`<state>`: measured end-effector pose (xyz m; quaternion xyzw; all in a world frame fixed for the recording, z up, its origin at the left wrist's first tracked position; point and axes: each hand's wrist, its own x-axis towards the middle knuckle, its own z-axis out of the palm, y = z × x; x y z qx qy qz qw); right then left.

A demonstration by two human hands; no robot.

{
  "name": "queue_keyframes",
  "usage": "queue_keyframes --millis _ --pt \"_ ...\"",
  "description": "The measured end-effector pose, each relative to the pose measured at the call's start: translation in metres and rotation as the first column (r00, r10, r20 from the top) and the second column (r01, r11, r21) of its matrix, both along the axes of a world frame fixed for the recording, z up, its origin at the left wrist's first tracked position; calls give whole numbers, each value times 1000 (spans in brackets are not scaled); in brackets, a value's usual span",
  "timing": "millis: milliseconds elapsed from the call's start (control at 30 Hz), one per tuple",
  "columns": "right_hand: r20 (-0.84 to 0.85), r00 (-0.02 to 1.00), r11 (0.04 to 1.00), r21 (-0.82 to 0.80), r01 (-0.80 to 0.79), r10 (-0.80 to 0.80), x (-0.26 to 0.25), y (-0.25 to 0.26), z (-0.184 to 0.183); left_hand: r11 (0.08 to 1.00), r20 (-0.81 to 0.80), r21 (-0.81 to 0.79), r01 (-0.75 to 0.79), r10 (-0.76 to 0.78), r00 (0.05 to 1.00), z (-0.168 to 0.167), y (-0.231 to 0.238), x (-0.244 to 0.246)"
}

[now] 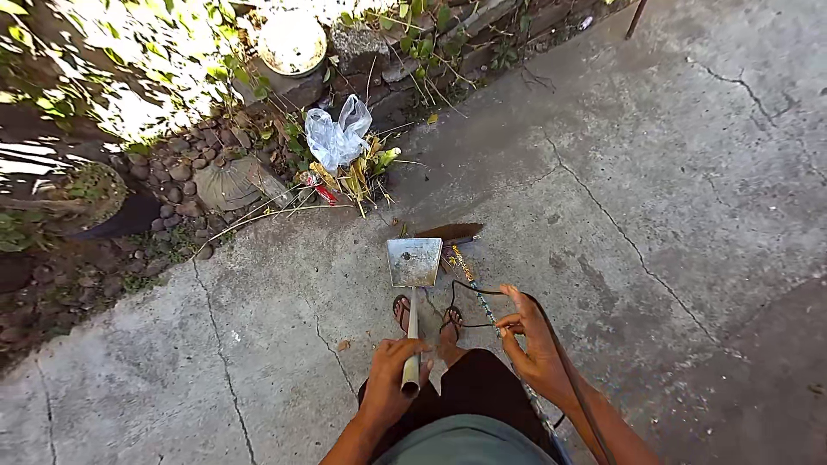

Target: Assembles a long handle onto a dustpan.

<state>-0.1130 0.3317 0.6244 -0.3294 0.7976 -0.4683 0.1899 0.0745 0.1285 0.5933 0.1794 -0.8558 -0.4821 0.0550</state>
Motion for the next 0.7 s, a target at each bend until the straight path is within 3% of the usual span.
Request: queue_keyframes --millis 133,267,400,700 --pt "-113 977 977 92 192 -182 -9 42 -11 994 -72 43 -101 104 992 1 -12 14" --pt "-80 962 949 161 270 -260 -14 77 -17 985 -55 103 -140 146 988 -2 -17 17" --pt "-16 969 957 152 247 -247 -17 95 -21 958 -76 199 -205 224 972 -1 -28 11" --pt "126 985 968 239 82 -115 -22 97 -35 970 -43 168 -174 183 982 1 -32 3"
